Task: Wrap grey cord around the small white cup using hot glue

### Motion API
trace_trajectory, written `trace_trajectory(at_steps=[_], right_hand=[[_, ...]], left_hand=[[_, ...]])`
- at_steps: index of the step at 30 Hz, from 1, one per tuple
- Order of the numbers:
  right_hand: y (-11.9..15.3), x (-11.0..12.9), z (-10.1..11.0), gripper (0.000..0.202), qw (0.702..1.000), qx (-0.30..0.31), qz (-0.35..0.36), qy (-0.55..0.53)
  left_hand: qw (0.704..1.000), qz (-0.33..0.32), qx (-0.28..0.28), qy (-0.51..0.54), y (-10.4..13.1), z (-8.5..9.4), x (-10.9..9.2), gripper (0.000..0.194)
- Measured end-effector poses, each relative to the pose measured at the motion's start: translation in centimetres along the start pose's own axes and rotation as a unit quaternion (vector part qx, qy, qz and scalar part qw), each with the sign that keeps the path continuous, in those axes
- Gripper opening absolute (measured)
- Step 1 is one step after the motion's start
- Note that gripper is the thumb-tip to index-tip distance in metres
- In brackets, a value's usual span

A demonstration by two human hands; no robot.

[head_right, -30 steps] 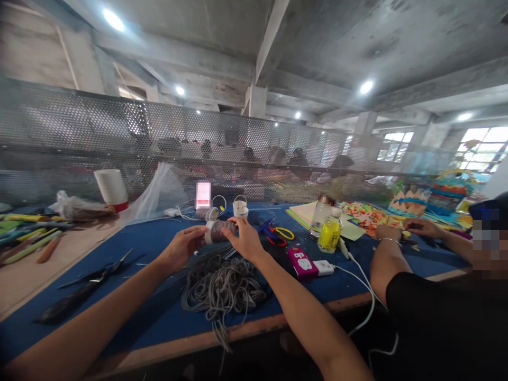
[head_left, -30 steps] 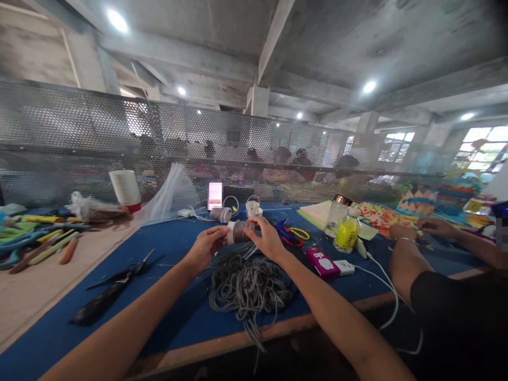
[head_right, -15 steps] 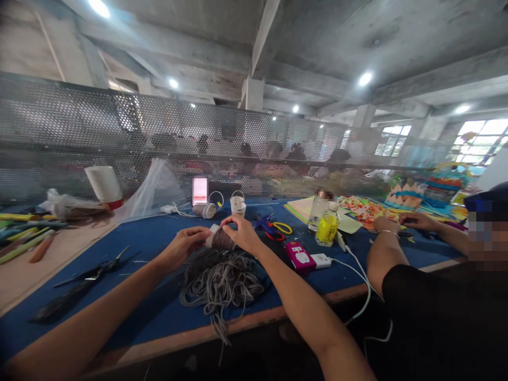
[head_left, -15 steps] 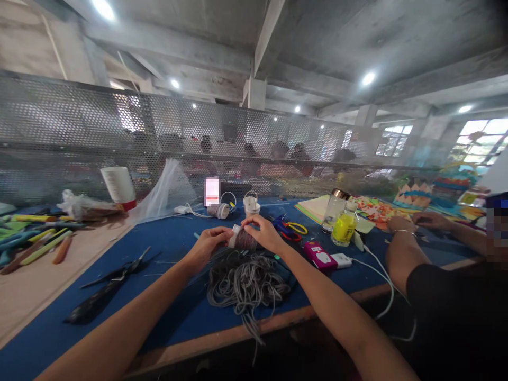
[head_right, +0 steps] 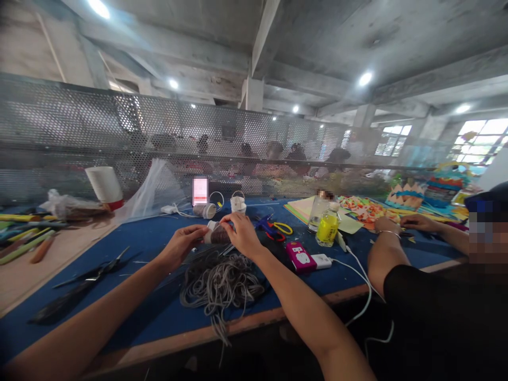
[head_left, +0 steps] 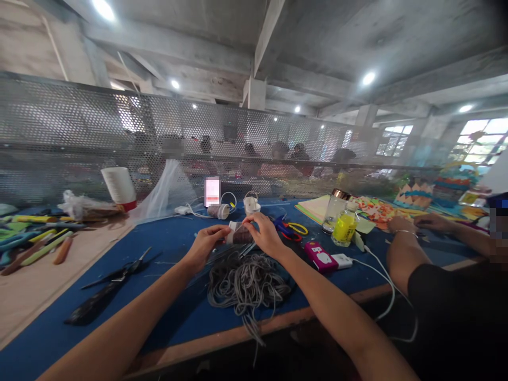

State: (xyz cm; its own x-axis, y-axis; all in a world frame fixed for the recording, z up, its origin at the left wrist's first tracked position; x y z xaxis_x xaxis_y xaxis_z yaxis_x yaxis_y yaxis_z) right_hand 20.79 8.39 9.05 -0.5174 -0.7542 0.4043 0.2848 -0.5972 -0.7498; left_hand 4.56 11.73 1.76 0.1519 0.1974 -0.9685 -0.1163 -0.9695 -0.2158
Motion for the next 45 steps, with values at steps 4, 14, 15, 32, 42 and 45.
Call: trace_trajectory(at_steps=[4, 14, 15, 32, 42, 45], right_hand=[[0.2, 1.2, 0.6, 0.016, 1.0, -0.005, 0.018, 0.015], [0.1, 0.2, 0.3, 0.023, 0.997, 0.016, 0.009, 0.075], [0.1, 0.2, 0.1, 0.026, 0.996, 0.022, 0.016, 0.083], [-0.2, -3.6, -0.3, 0.007, 0.997, -0.015, -0.08, 0.0], [-0.3, -1.1, 1.0, 0.012, 0.991, -0.028, -0.056, -0.117], [-0.3, -2.3, 1.3, 0.018, 0.988, -0.044, -0.087, -0.119]], left_hand=[[1.0, -0.019, -0.024, 0.002, -0.4, 0.9, 0.0, 0.031], [0.998, -0.041, -0.049, 0.003, -0.2, 1.1, -0.7, 0.035], [0.998, -0.041, -0.047, 0.001, -0.2, 1.0, -0.8, 0.035], [0.99, -0.076, 0.025, -0.112, 0.2, -0.6, -1.3, 0.03], [0.996, -0.037, -0.076, -0.011, -0.2, 1.7, -0.5, 0.037], [0.994, -0.039, -0.101, -0.004, -0.2, 2.2, -0.6, 0.037]])
Point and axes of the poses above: each hand's wrist, its own y-axis away from the middle knuckle, its own z-axis out of the back of the hand, x = y × z, the point moved 9 cm from there along -y, towards the middle knuckle, and after that the axes turned 3 degrees about -z, right-handed, at the moved point
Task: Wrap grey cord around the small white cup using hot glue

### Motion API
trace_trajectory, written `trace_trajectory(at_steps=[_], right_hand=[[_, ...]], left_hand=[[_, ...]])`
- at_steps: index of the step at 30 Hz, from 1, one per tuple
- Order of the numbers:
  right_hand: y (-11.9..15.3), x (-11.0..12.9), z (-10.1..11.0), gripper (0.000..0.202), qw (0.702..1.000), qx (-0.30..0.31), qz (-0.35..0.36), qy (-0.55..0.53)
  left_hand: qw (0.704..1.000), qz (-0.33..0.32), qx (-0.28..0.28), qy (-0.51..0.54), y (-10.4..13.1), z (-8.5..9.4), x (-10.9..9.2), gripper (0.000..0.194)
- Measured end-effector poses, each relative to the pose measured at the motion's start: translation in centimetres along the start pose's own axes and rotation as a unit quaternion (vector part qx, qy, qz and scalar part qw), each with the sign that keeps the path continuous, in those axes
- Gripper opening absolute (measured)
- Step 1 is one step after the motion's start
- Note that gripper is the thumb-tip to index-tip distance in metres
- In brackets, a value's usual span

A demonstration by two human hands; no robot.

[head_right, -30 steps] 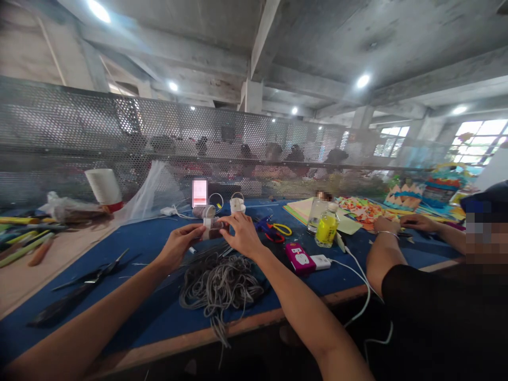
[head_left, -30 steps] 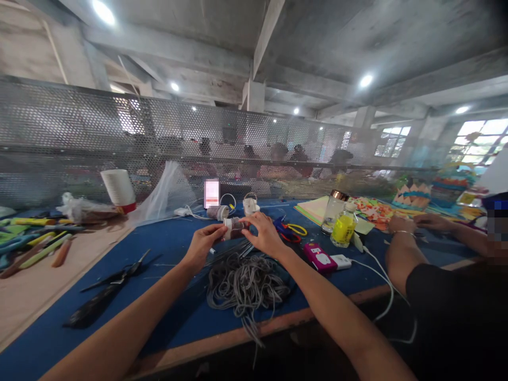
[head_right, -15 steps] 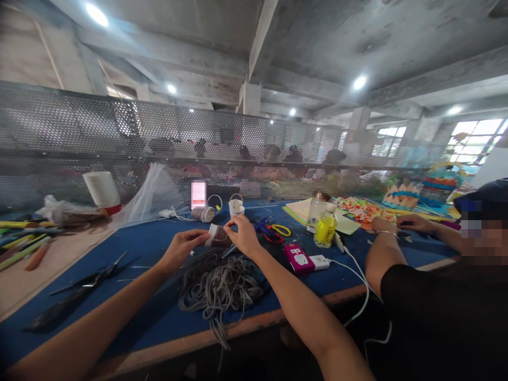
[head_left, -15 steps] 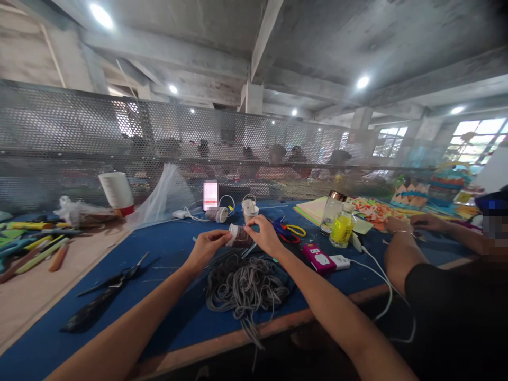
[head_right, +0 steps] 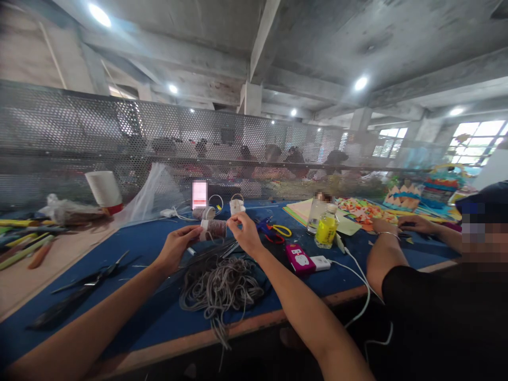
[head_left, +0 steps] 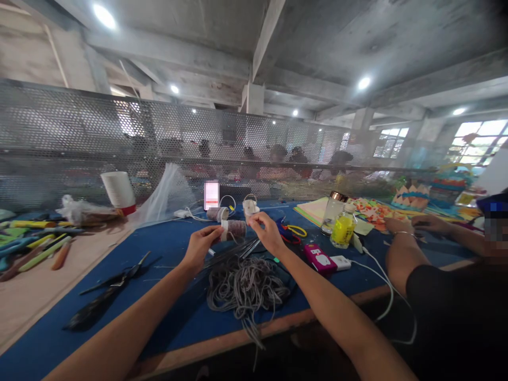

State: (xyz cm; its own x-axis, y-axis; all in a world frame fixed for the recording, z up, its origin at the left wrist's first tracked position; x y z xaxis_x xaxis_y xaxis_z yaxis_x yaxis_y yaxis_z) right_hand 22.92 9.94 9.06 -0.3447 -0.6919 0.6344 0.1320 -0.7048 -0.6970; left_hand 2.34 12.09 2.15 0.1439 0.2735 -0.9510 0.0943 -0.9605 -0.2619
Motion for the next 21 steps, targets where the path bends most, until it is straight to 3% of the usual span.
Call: trace_trajectory(at_steps=[6, 9, 13, 16, 18, 21], right_hand=[[-1.2, -4.8, 3.7, 0.027, 0.986, -0.114, -0.09, 0.078], [-1.3, -6.8, 5.2, 0.024, 0.965, -0.125, -0.133, 0.187], [-1.1, -7.9, 6.1, 0.018, 0.913, -0.084, -0.171, 0.362], [-0.5, -9.1, 6.5, 0.024, 0.854, -0.011, -0.219, 0.471], [0.0, -10.3, 6.9, 0.029, 0.826, 0.04, -0.253, 0.502], [0.6, -11.5, 7.4, 0.037, 0.813, 0.081, -0.27, 0.51]], left_hand=[[1.0, -0.013, -0.018, 0.01, -0.3, 0.5, 0.1, 0.035], [0.999, -0.015, -0.022, 0.019, -0.5, 0.7, 0.3, 0.035], [0.999, -0.015, -0.024, 0.016, -0.5, 0.7, 0.2, 0.035], [0.999, -0.013, -0.029, 0.017, -0.5, 0.7, 0.1, 0.035], [0.999, -0.012, -0.03, 0.015, -0.5, 0.7, 0.2, 0.036], [0.999, -0.013, -0.026, 0.016, -0.6, 0.7, 0.3, 0.036]])
Point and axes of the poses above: each hand's wrist, its own y-axis away from the middle knuckle, its own z-axis out of the back of the hand, x = y × z, the point moved 9 cm from there along -y, towards the middle knuckle, and after that the axes turned 3 degrees about -z, right-handed, at the moved point
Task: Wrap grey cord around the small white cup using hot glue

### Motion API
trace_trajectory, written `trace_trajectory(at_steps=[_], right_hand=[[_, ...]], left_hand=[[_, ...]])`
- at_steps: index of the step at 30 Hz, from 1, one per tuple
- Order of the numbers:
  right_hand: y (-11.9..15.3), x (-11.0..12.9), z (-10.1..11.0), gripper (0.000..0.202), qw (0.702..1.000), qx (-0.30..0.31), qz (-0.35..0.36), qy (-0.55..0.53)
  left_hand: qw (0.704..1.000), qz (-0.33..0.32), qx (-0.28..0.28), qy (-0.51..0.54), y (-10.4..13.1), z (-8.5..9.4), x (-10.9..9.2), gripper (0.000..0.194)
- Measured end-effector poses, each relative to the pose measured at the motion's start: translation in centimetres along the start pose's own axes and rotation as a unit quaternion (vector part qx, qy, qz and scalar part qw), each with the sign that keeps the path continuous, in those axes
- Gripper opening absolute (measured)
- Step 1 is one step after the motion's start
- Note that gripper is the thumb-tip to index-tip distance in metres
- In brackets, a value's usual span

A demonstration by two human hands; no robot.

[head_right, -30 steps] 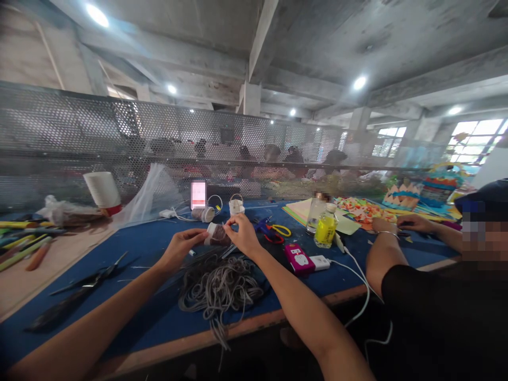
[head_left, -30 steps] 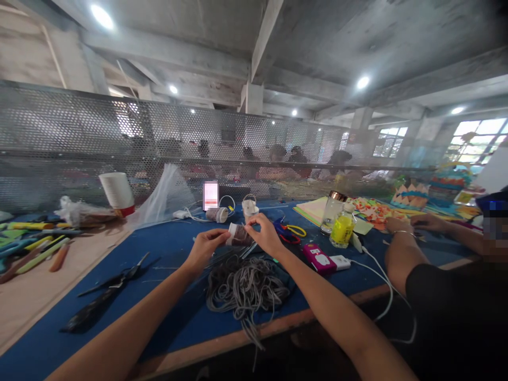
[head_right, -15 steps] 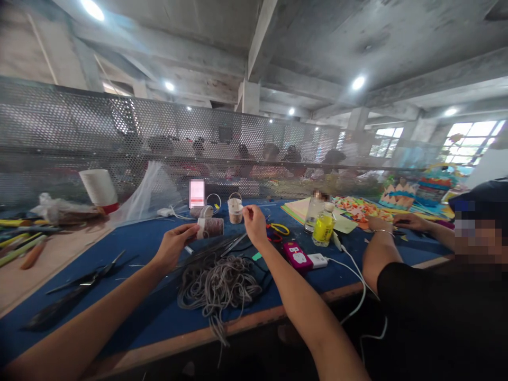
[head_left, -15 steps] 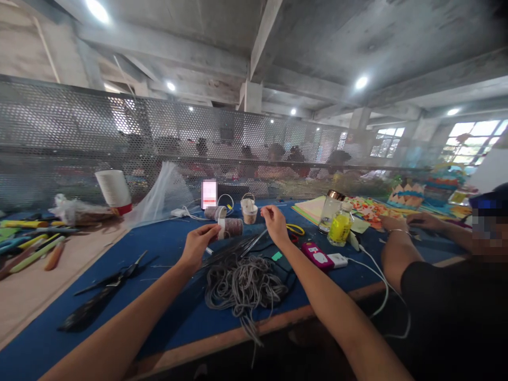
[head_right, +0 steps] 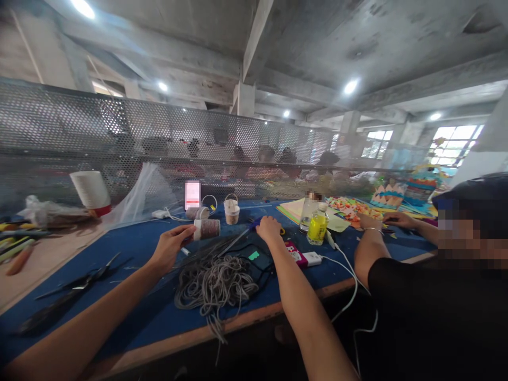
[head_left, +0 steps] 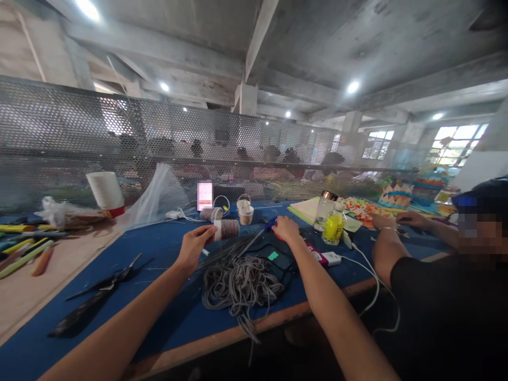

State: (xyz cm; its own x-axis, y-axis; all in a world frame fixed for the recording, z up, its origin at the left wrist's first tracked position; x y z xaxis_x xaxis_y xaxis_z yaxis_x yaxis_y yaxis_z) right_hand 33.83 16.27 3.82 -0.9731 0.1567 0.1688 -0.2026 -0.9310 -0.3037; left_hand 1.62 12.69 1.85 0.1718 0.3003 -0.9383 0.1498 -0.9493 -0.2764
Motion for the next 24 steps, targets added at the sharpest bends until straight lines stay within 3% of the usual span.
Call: trace_trajectory(at_steps=[8, 14, 20, 24], right_hand=[[0.1, -0.2, -1.5, 0.051, 0.999, 0.019, 0.001, 0.032], [0.5, 0.2, -1.4, 0.043, 0.999, 0.006, 0.006, 0.032], [0.4, 0.3, -0.9, 0.042, 1.0, -0.005, -0.007, 0.009], [0.2, 0.2, 0.6, 0.037, 0.999, -0.044, -0.024, -0.018]], left_hand=[[1.0, 0.005, 0.012, 0.004, 0.1, -0.3, 0.2, 0.034], [1.0, 0.003, 0.01, -0.006, 0.2, -0.3, 0.2, 0.034], [1.0, 0.006, 0.016, 0.002, 0.0, -0.1, 0.5, 0.028], [0.999, 0.013, 0.017, 0.034, 0.1, -0.2, 0.5, 0.028]])
Point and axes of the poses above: each hand's wrist, its own y-axis away from the middle knuckle, its own z-axis out of the back of the hand, x = y × z, the point moved 9 cm from there along -y, towards the middle knuckle, and after that the axes turned 3 degrees about -z, right-handed, at the moved point
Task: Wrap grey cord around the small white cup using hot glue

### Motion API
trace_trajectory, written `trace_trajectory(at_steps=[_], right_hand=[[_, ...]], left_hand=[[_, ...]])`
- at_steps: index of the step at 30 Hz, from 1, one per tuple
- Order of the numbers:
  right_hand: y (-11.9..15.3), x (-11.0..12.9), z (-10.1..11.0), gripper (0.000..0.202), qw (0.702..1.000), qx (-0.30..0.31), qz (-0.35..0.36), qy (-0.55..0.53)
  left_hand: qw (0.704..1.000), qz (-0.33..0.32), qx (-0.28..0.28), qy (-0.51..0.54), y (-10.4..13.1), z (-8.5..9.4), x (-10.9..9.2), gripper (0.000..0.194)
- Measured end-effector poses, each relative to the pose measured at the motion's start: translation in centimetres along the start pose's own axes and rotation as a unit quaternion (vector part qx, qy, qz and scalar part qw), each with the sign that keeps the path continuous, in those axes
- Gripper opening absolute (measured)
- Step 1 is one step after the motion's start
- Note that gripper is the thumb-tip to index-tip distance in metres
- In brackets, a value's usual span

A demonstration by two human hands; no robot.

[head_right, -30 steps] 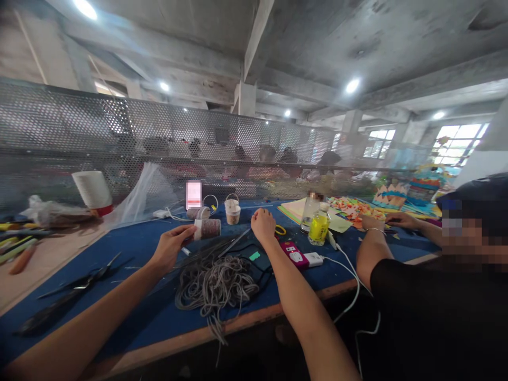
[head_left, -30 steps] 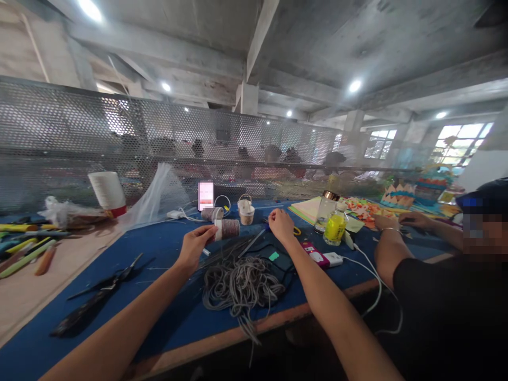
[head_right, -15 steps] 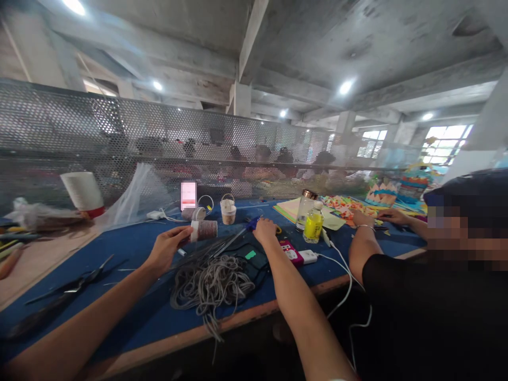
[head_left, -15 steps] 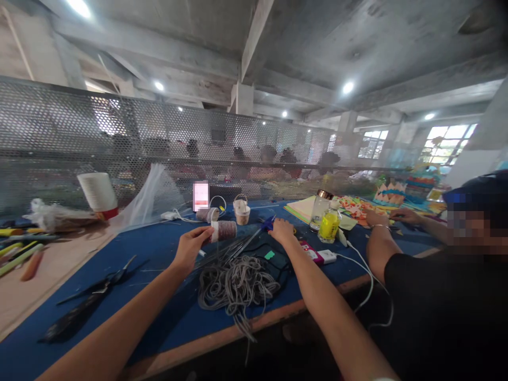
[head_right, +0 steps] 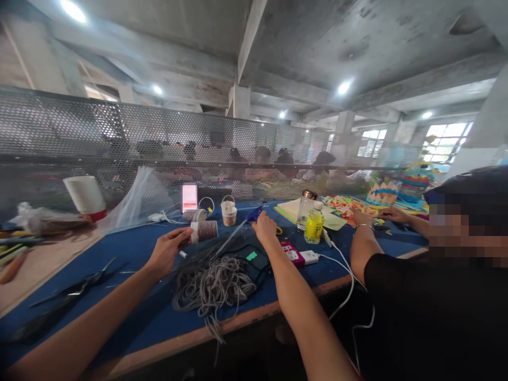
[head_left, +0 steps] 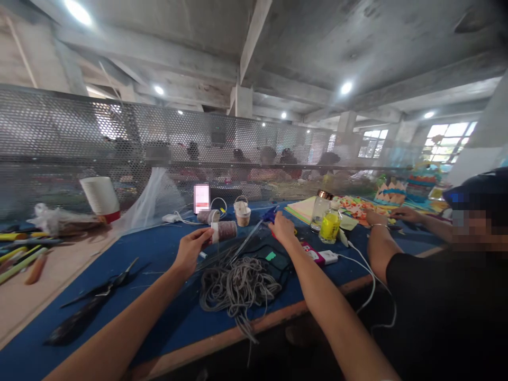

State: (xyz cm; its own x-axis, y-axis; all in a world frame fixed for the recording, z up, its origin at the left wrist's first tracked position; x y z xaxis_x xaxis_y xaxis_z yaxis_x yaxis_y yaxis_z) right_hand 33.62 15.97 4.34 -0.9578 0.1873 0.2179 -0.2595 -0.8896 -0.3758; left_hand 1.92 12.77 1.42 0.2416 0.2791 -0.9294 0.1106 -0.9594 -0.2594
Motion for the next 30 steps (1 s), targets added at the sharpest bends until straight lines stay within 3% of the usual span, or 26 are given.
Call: trace_trajectory(at_steps=[4, 8, 12, 15, 18, 21, 30], right_hand=[[-0.8, -1.0, 1.9, 0.036, 0.989, -0.064, -0.037, -0.129], [-1.5, -1.3, 2.4, 0.041, 0.936, -0.071, -0.05, -0.34], [-0.5, 2.4, 2.1, 0.039, 0.838, 0.016, 0.012, -0.545], [1.9, 6.2, 2.4, 0.033, 0.782, 0.08, 0.073, -0.614], [4.5, 8.7, 2.4, 0.034, 0.785, 0.119, 0.12, -0.596], [6.4, 9.8, 2.2, 0.036, 0.805, 0.128, 0.155, -0.558], [7.6, 9.8, 2.6, 0.037, 0.873, 0.028, 0.22, -0.434]], left_hand=[[1.0, 0.008, 0.005, 0.012, 0.2, -0.2, -0.1, 0.033], [0.999, 0.017, 0.0, 0.034, 0.2, -0.2, 0.1, 0.036], [0.998, 0.031, 0.02, 0.055, 0.4, -0.7, 0.1, 0.035], [0.996, 0.049, 0.024, 0.066, 0.6, -0.9, 0.1, 0.035], [0.994, 0.059, 0.006, 0.089, 0.6, -0.7, 0.1, 0.034], [0.991, 0.069, -0.002, 0.112, 0.5, -0.5, 0.4, 0.034], [0.994, 0.042, 0.002, 0.103, 0.1, -0.2, 0.1, 0.035]])
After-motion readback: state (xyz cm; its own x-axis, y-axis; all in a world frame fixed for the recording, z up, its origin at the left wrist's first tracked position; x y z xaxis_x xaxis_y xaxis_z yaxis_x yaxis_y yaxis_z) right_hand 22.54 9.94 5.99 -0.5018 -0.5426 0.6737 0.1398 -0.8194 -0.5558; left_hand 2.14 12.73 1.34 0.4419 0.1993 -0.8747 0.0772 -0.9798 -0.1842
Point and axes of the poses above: each hand's wrist, its own y-axis away from the middle knuckle, its own z-axis out of the back of the hand, x = y × z, the point moved 9 cm from there along -y, towards the middle knuckle, and after that the axes turned 3 degrees about -z, right-handed, at the moved point
